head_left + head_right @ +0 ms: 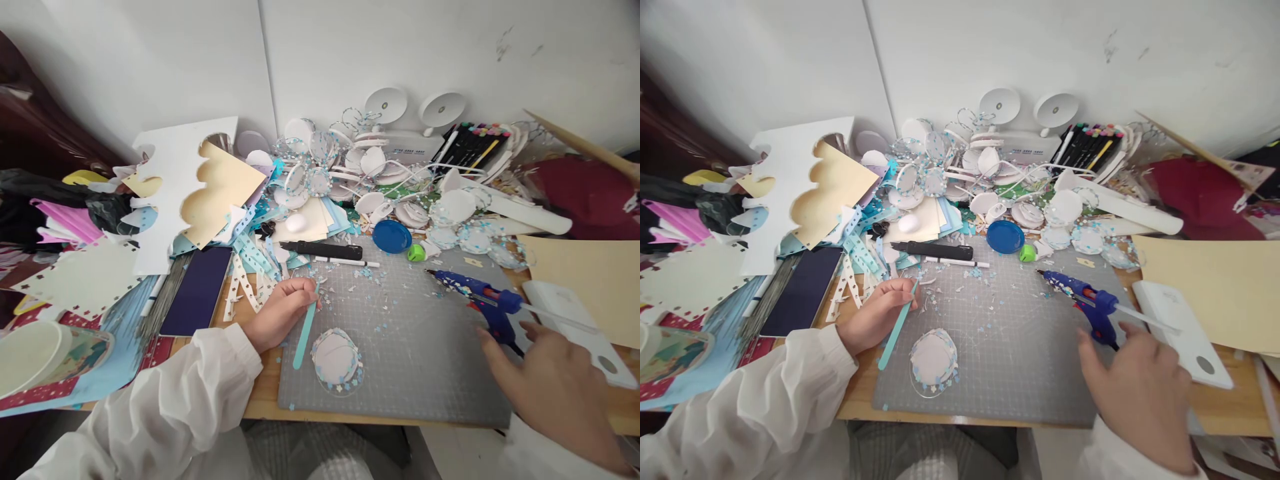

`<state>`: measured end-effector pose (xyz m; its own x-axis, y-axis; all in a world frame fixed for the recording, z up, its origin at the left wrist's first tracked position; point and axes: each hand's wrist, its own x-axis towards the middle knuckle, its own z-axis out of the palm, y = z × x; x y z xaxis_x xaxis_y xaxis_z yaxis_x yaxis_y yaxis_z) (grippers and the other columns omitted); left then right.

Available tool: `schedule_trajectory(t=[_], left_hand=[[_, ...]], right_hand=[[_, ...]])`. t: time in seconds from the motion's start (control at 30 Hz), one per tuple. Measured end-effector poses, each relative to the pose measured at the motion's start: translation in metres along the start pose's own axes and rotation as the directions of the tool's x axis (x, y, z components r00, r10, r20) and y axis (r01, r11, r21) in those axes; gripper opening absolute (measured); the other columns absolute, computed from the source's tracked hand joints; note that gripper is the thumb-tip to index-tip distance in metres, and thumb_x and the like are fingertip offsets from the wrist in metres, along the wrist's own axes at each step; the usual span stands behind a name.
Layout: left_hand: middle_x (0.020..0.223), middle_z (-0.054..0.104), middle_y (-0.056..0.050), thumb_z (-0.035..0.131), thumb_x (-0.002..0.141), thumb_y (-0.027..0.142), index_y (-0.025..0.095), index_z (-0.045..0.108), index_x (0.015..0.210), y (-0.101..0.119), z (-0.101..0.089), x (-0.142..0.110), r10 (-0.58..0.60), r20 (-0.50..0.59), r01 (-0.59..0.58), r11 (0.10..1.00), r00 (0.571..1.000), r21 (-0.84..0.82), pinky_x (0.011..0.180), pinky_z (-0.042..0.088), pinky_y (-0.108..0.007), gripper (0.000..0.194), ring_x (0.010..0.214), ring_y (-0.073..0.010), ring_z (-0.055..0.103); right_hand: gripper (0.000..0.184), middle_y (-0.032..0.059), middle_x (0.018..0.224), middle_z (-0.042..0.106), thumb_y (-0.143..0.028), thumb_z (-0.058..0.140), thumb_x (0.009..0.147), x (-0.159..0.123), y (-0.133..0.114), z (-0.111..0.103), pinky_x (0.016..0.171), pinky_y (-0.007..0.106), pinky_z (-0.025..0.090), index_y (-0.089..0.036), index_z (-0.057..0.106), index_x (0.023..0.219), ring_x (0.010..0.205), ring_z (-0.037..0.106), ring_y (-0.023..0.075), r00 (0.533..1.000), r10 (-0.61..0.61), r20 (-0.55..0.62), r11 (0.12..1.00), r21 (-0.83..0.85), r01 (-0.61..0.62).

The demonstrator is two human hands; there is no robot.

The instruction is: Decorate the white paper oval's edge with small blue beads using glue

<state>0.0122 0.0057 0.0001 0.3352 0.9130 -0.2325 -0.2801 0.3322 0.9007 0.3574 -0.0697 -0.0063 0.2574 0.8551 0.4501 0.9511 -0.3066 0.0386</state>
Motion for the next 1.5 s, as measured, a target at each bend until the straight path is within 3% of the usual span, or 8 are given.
schedule_trajectory(t=[0.23, 0.63, 0.77, 0.9, 1.1, 1.17, 1.3, 1.5], left_hand=[[0.057, 0.048, 0.002, 0.063, 0.068, 0.025, 0.015, 0.049, 0.05, -0.003, -0.002, -0.001, 0.008, 0.01, -0.007, 0.999, 1.0, -0.047, 0.059, 0.034, -0.023, 0.025, 0.059, -0.0107, 0.044], [0.055, 0.043, 0.004, 0.064, 0.069, 0.021, 0.013, 0.051, 0.052, 0.002, 0.003, -0.002, 0.014, 0.015, -0.011, 0.988, 1.0, -0.156, 0.052, 0.029, -0.021, 0.022, 0.053, -0.0073, 0.037], [0.055, 0.043, 0.004, 0.068, 0.072, 0.024, 0.013, 0.053, 0.053, 0.0, 0.004, -0.003, -0.003, 0.031, 0.008, 0.985, 1.0, -0.173, 0.053, 0.03, -0.021, 0.027, 0.054, -0.0069, 0.038], [0.06, 0.05, 0.002, 0.07, 0.077, 0.033, 0.012, 0.061, 0.059, -0.006, 0.001, -0.003, 0.038, 0.016, -0.037, 0.996, 0.999, -0.079, 0.058, 0.034, -0.023, 0.029, 0.058, -0.0085, 0.042], [0.073, 0.056, -0.002, 0.06, 0.087, 0.031, 0.013, 0.064, 0.07, 0.0, -0.001, -0.005, 0.232, 0.11, -0.256, 0.894, 0.967, 0.369, 0.067, 0.039, -0.025, 0.024, 0.069, -0.0124, 0.051], [0.076, 0.057, -0.004, 0.059, 0.087, 0.028, 0.013, 0.064, 0.074, 0.002, 0.0, -0.007, 0.254, 0.22, -0.332, 0.803, 0.942, 0.495, 0.066, 0.04, -0.026, 0.021, 0.071, -0.0138, 0.052], [0.08, 0.059, -0.007, 0.054, 0.09, 0.026, 0.013, 0.064, 0.081, 0.002, 0.002, -0.007, 0.218, 0.469, -0.495, 0.607, 0.856, 0.622, 0.071, 0.043, -0.029, 0.019, 0.077, -0.0169, 0.054], [0.071, 0.057, -0.005, 0.05, 0.091, 0.022, 0.014, 0.058, 0.068, 0.003, 0.0, -0.005, 0.151, 0.583, -0.562, 0.534, 0.798, 0.632, 0.073, 0.04, -0.031, 0.025, 0.072, -0.0156, 0.051]], right_hand=[[0.026, 0.0095, 0.102, 0.065, -0.04, 0.042, 0.092, -0.001, -0.055, -0.059, 0.083, 0.044, 0.048, -0.022, 0.056, 0.105, 0.094, 0.063, 0.0274, 0.916, -0.4, 0.023, 0.808, 0.481, 0.341], [0.016, 0.0067, 0.095, 0.069, -0.008, 0.055, 0.087, 0.031, -0.183, -0.051, 0.086, 0.041, 0.047, -0.014, 0.065, 0.098, 0.09, 0.061, 0.0212, 0.315, -0.825, -0.47, 0.19, 0.294, 0.937], [0.013, 0.0057, 0.087, 0.072, -0.008, 0.054, 0.088, 0.035, -0.186, -0.043, 0.085, 0.038, 0.05, -0.014, 0.065, 0.092, 0.086, 0.063, 0.019, 0.232, -0.784, -0.576, 0.12, 0.226, 0.967], [0.017, 0.0085, 0.092, 0.073, -0.008, 0.051, 0.089, 0.04, -0.173, -0.032, 0.085, 0.038, 0.053, -0.015, 0.062, 0.1, 0.086, 0.066, 0.0189, 0.323, -0.718, -0.616, 0.105, 0.364, 0.926], [0.028, 0.005, 0.088, 0.069, -0.005, 0.06, 0.08, 0.034, -0.152, -0.003, 0.074, 0.039, 0.055, -0.022, 0.058, 0.101, 0.082, 0.067, 0.0208, 0.844, -0.323, -0.428, 0.078, 0.877, 0.475], [0.018, 0.0029, 0.083, 0.063, -0.009, 0.06, 0.083, 0.03, -0.149, 0.004, 0.064, 0.035, 0.054, -0.022, 0.059, 0.096, 0.071, 0.064, 0.0176, 0.945, -0.214, -0.247, 0.007, 0.967, 0.254], [0.005, -0.0007, 0.074, 0.058, -0.02, 0.06, 0.087, 0.028, -0.149, 0.011, 0.052, 0.029, 0.048, -0.023, 0.057, 0.09, 0.055, 0.056, 0.0117, 0.966, -0.247, 0.078, -0.171, 0.978, -0.123], [0.003, -0.001, 0.075, 0.057, -0.024, 0.06, 0.088, 0.025, -0.149, 0.012, 0.05, 0.027, 0.044, -0.022, 0.057, 0.088, 0.055, 0.052, 0.0098, 0.907, -0.391, 0.154, -0.275, 0.921, -0.275]])
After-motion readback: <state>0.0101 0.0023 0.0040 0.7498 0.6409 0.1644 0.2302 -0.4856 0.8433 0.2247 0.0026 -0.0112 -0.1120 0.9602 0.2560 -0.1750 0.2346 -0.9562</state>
